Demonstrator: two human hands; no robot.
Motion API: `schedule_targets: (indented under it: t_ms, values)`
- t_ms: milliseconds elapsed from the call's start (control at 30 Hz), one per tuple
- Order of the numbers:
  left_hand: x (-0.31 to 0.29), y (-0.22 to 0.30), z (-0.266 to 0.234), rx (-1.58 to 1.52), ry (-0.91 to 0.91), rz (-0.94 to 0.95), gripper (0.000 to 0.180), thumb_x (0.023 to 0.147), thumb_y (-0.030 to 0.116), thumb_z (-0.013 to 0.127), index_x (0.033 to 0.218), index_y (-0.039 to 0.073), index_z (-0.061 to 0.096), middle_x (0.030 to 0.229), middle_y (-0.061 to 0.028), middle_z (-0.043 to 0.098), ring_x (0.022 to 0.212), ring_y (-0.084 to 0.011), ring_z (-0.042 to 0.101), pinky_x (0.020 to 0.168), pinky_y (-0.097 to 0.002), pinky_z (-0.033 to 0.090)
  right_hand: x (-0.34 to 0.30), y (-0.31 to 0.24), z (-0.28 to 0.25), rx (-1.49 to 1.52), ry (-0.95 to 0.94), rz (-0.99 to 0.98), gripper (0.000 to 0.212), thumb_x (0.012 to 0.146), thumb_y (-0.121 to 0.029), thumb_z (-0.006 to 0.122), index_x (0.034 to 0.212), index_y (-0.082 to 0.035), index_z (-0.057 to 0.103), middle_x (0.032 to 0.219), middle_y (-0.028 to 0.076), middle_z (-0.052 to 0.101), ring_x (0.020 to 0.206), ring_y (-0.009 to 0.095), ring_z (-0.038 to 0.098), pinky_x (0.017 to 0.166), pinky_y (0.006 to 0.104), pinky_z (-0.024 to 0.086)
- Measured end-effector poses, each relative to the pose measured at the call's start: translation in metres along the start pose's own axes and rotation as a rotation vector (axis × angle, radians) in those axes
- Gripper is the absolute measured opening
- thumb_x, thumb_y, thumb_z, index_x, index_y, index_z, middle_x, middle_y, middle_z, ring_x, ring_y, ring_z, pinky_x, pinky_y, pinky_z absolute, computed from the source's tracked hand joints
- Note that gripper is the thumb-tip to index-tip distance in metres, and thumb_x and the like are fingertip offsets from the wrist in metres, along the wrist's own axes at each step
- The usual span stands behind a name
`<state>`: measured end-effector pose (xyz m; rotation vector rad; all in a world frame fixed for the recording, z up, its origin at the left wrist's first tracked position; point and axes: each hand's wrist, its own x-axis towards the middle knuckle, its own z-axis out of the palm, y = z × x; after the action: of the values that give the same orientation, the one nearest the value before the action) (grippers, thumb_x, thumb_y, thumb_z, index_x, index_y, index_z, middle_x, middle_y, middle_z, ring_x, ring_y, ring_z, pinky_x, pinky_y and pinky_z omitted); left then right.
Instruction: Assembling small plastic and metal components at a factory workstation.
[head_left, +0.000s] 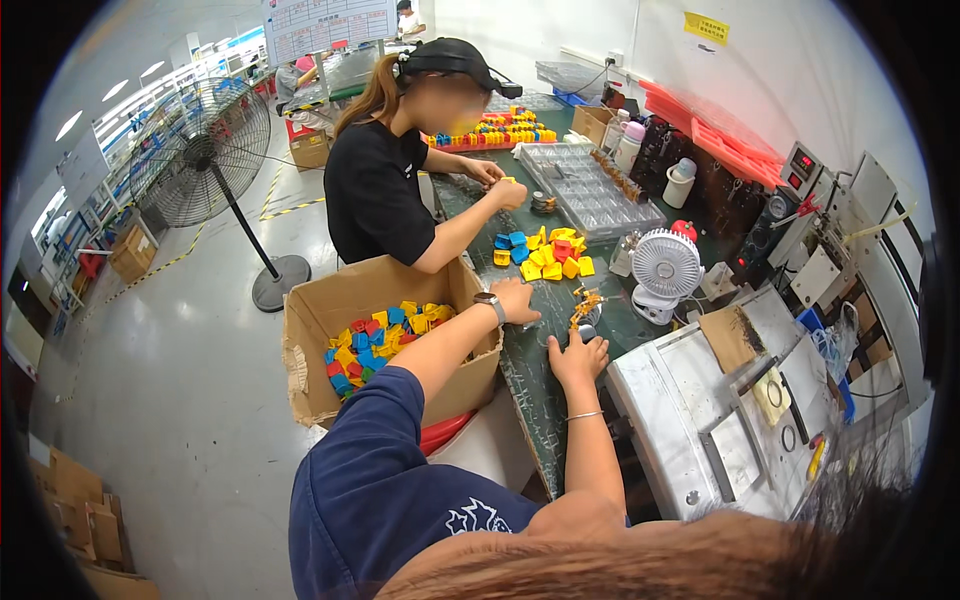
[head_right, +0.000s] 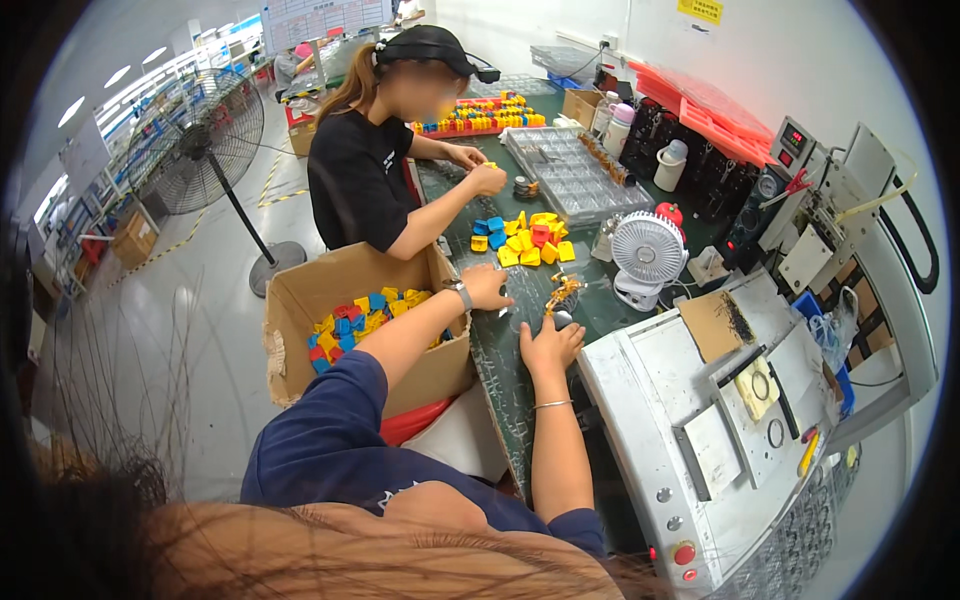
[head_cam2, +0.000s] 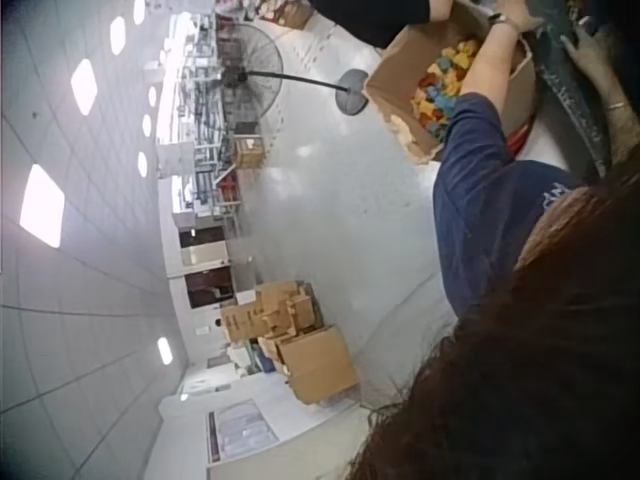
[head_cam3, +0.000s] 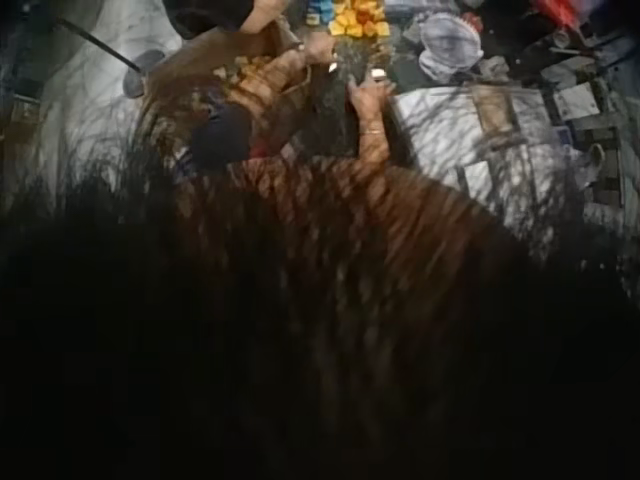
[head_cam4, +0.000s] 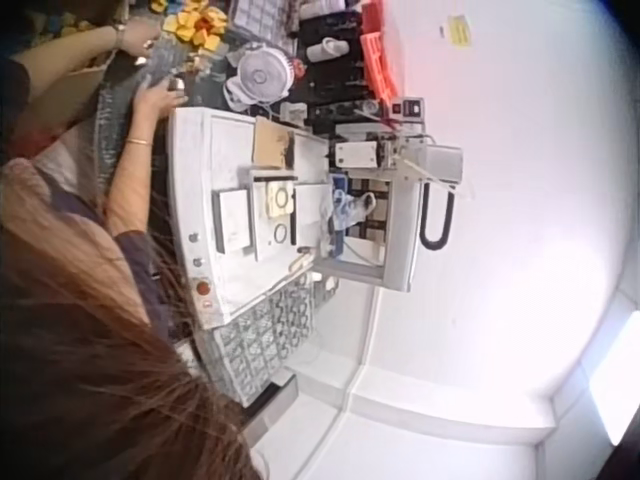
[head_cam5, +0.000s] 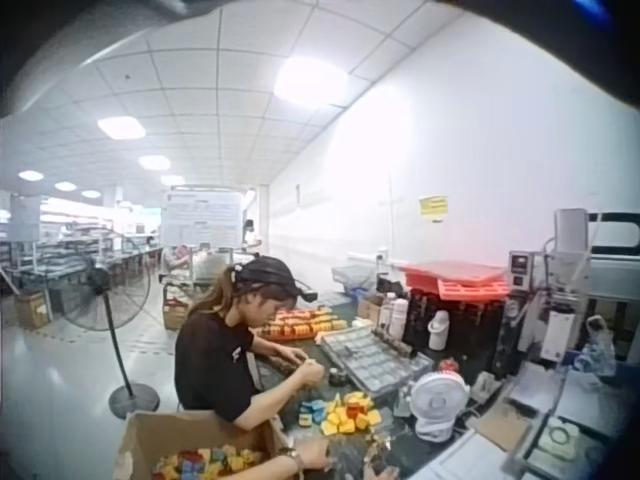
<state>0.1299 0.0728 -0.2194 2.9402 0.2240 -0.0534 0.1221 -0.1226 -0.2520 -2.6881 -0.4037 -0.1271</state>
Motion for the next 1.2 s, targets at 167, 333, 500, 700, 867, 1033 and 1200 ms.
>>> schedule_targets:
  t_ms: [167,333,500,700,867,1033,1200]
  values:
    - [-0.004,-0.003,0.0,-0.028,0.034,0.01,0.056,0.074,0.051,0.066,0.112,0.01,0.063,0.111,-0.0183,0.058,0.107,-0.0352,0.055,0.09,-0.0457,0.044,-0.001,-0.001,0.0,-0.03,0.025,-0.033,0.056,0.078,-0.049,0.063,0.12,-0.012,0.059,0.127,0.033,0.041,0.127,0.047,0.03,0.108,0.0554,0.019]
    - [-0.012,0.004,-0.006,-0.08,0.18,0.123,0.054,0.074,0.048,0.066,0.112,0.009,0.061,0.114,-0.0181,0.055,0.109,-0.0353,0.051,0.088,-0.0436,0.042,-0.006,-0.001,-0.003,-0.003,0.288,-0.209,0.051,0.075,-0.04,0.068,0.116,-0.01,0.06,0.121,0.031,0.044,0.122,0.046,0.035,0.106,0.0552,0.022]
    - [-0.02,0.008,-0.012,-0.307,0.46,0.526,0.034,0.087,0.033,0.059,0.105,0.004,0.06,0.103,-0.0147,0.061,0.099,-0.0315,0.056,0.086,-0.0397,0.044,-0.017,-0.013,-0.012,0.072,0.367,-0.462,0.044,0.074,-0.031,0.07,0.111,-0.009,0.061,0.121,0.029,0.044,0.122,0.045,0.035,0.104,0.0552,0.024]
    - [-0.024,0.028,-0.018,-0.613,0.17,0.569,0.03,0.084,0.022,0.064,0.105,0.0,0.06,0.094,-0.0131,0.064,0.079,-0.021,0.063,0.072,-0.0314,0.05,-0.019,-0.019,-0.014,0.097,0.356,-0.685,0.051,0.077,-0.031,0.068,0.121,-0.006,0.056,0.128,0.032,0.04,0.126,0.046,0.032,0.105,0.0538,0.024]
    - [-0.019,0.028,-0.009,-1.042,0.054,0.336,0.026,0.083,0.007,0.065,0.107,0.0,0.055,0.089,-0.0067,0.062,0.082,-0.011,0.061,0.072,-0.0253,0.051,-0.015,-0.011,-0.012,0.146,0.399,-0.691,0.049,0.076,-0.024,0.068,0.119,-0.005,0.054,0.126,0.031,0.043,0.123,0.046,0.037,0.103,0.0528,0.029]
    - [-0.015,0.023,0.0,-1.262,-0.103,0.459,0.021,0.083,0.003,0.066,0.102,0.0,0.058,0.093,-0.0055,0.063,0.083,-0.0095,0.061,0.074,-0.0221,0.051,-0.015,-0.015,-0.013,0.347,0.493,-0.556,0.055,0.079,-0.015,0.067,0.124,0.007,0.044,0.115,0.024,0.052,0.109,0.04,0.05,0.094,0.0452,0.04]
    - [-0.013,0.019,-0.002,-1.125,-0.103,0.39,0.021,0.082,0.009,0.069,0.101,0.0,0.067,0.099,-0.0046,0.067,0.087,-0.0089,0.062,0.08,-0.0239,0.051,-0.011,-0.012,-0.007,0.443,0.425,-0.467,0.056,0.079,-0.016,0.067,0.125,0.007,0.043,0.114,0.025,0.052,0.107,0.04,0.051,0.092,0.0451,0.041]
